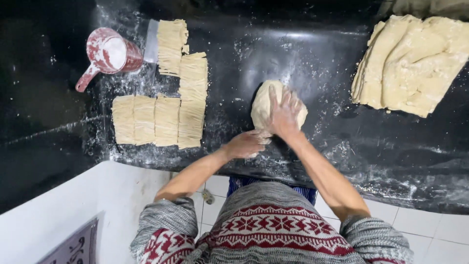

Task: Kneading a ball of dough on a floured surface

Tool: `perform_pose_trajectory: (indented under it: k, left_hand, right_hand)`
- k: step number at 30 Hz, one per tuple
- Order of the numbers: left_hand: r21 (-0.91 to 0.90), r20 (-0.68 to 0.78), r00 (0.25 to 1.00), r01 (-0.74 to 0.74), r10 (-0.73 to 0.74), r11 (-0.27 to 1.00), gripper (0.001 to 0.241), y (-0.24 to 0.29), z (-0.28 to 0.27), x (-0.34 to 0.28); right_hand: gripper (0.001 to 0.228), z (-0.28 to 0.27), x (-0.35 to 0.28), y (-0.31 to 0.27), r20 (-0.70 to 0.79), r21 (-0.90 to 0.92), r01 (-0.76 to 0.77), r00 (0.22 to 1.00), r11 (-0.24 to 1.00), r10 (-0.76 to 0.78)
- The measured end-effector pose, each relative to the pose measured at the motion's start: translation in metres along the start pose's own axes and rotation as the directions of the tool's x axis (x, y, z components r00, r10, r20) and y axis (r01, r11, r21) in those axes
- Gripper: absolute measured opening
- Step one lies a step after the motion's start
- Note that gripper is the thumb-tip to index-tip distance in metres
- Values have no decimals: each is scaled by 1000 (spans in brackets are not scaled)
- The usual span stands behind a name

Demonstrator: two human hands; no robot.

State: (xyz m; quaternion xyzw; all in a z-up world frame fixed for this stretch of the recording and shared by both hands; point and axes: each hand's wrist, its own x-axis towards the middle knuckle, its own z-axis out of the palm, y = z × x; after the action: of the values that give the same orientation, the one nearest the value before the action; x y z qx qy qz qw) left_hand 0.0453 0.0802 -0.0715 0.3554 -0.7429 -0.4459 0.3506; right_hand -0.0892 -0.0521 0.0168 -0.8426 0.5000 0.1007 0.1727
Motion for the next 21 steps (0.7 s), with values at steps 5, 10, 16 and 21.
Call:
perform_pose_trajectory:
  k: [5,10,16,21]
  left_hand:
    - [346,-398,889,374,-227,860,44,2,-67,-28]
    - [273,-615,745,508,-257,817,58,-8,-67,51]
    - [436,-642,612,787,-462,435,65,-33,20,-21]
    - [87,-948,265,751,-178,654,50,0,45,-49]
  right_hand:
    - [83,-29,-98,-49,92,12,215,972,976,-216]
    - [69,50,-138,-44,-50,83,585,811,807,-583]
    - [24,74,-143,4,-647,292,765,600,574,-471]
    - [110,118,-151,-11,-354,390,430,886,814,-299]
